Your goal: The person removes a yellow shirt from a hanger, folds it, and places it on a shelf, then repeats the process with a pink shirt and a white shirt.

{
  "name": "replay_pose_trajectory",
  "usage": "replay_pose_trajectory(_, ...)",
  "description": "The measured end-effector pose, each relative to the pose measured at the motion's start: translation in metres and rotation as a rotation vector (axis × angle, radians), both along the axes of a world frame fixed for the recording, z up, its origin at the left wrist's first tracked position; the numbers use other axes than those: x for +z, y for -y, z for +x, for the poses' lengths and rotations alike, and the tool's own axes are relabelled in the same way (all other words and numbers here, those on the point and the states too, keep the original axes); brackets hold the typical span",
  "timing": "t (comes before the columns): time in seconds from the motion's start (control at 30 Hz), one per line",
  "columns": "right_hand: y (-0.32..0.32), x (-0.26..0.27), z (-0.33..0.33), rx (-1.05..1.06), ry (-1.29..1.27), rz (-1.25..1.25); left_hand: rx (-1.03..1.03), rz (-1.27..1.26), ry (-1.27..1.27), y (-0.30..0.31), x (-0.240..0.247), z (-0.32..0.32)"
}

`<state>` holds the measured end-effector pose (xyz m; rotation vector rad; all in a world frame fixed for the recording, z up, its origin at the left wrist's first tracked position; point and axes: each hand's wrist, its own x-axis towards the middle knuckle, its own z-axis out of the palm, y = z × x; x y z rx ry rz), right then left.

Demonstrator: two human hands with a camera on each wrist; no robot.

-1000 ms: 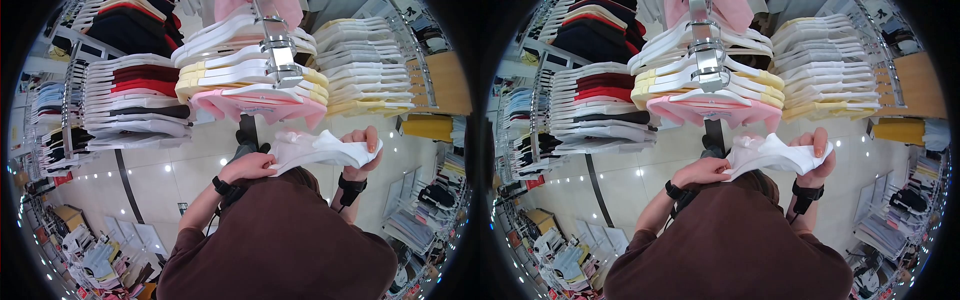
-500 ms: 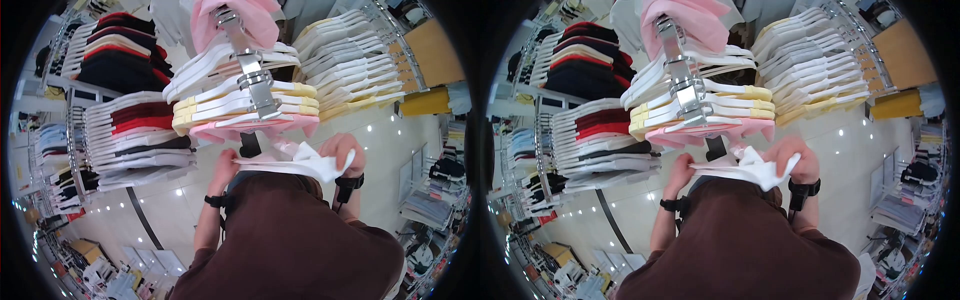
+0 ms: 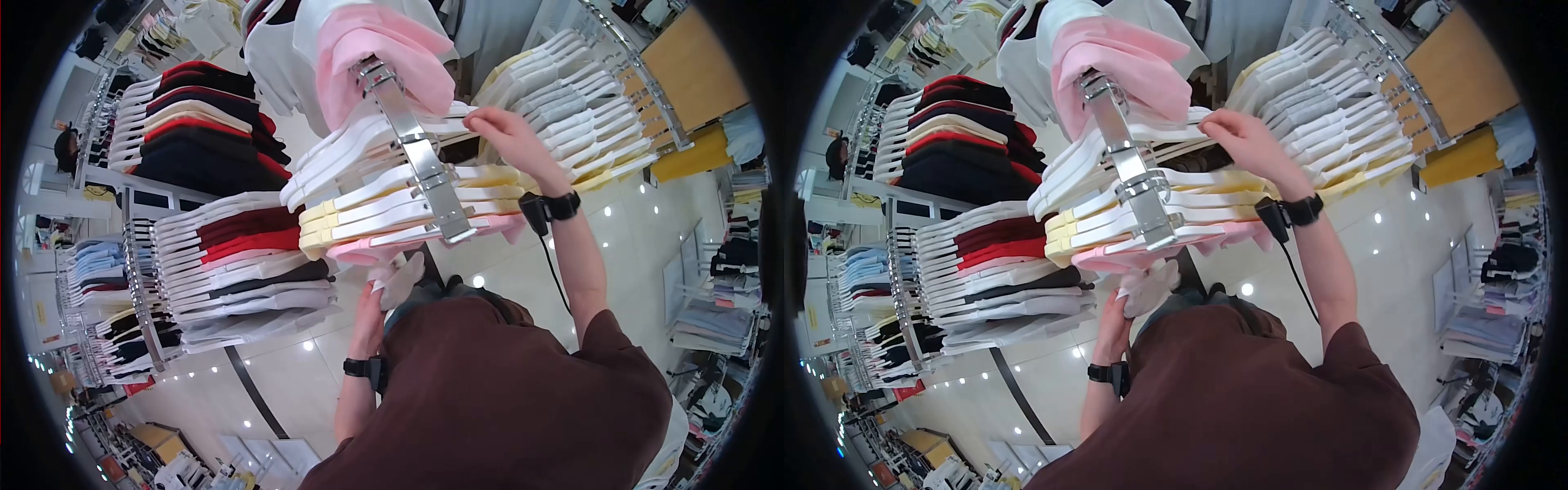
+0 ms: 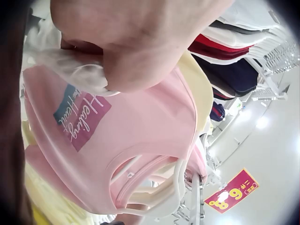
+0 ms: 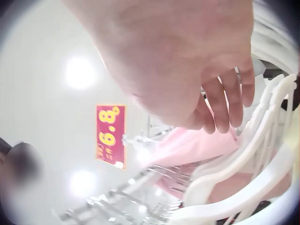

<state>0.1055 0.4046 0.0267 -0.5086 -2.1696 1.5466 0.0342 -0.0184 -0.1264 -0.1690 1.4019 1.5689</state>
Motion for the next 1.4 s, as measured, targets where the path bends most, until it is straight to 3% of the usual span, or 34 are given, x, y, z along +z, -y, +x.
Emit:
replay_pose_trajectory(0.07,-0.001,-0.004,-0.02,0.006,0.26,0.223,0.041,0.009,0.031,0.004,-0.002,-0.005)
replay_pose_trajectory(0.2,0.005,-0.01,-0.039,0.037,0.198,0.355,0.035,-0.03,0.027,0.018,-0.004,-0.02)
replay_pose_trajectory(0.37,0.007,0.0,-0.051,0.175,0.251,0.315,0.116,-0.041,0.005,0.018,-0.004,-0.025)
replay_pose_trajectory(0.6,0.003,-0.001,-0.063,0.258,0.221,0.313,0.064,-0.032,0.035,0.009,0.007,-0.029)
replay_pose_trajectory(0.73,0.003,0.009,-0.064,0.337,0.329,0.262,0.022,-0.052,0.08,0.006,0.0,-0.027)
replay_pose_trajectory(0.87,0.001,0.017,-0.067,0.258,0.508,0.139,0.008,-0.004,0.087,0.004,-0.008,-0.027)
replay_pose_trajectory(0.93,0.009,0.033,-0.061,0.248,0.473,0.267,0.019,-0.017,0.096,0.0,-0.002,-0.028)
replay_pose_trajectory(1.0,0.011,0.042,-0.059,0.083,0.272,0.436,0.033,-0.03,0.112,-0.003,-0.005,-0.028)
replay_pose_trajectory(1.07,0.009,0.041,-0.061,0.104,0.163,0.388,0.032,-0.01,0.11,-0.003,-0.01,-0.029)
replay_pose_trajectory(1.13,0.017,0.046,-0.07,0.129,0.034,0.187,0.022,-0.009,0.108,-0.007,-0.01,-0.03)
replay_pose_trajectory(1.23,0.012,0.04,-0.085,0.188,0.058,0.327,0.02,-0.003,0.101,-0.013,-0.007,-0.031)
replay_pose_trajectory(1.4,0.013,0.04,-0.097,0.197,0.176,0.249,0.071,-0.022,0.103,-0.005,-0.022,-0.032)
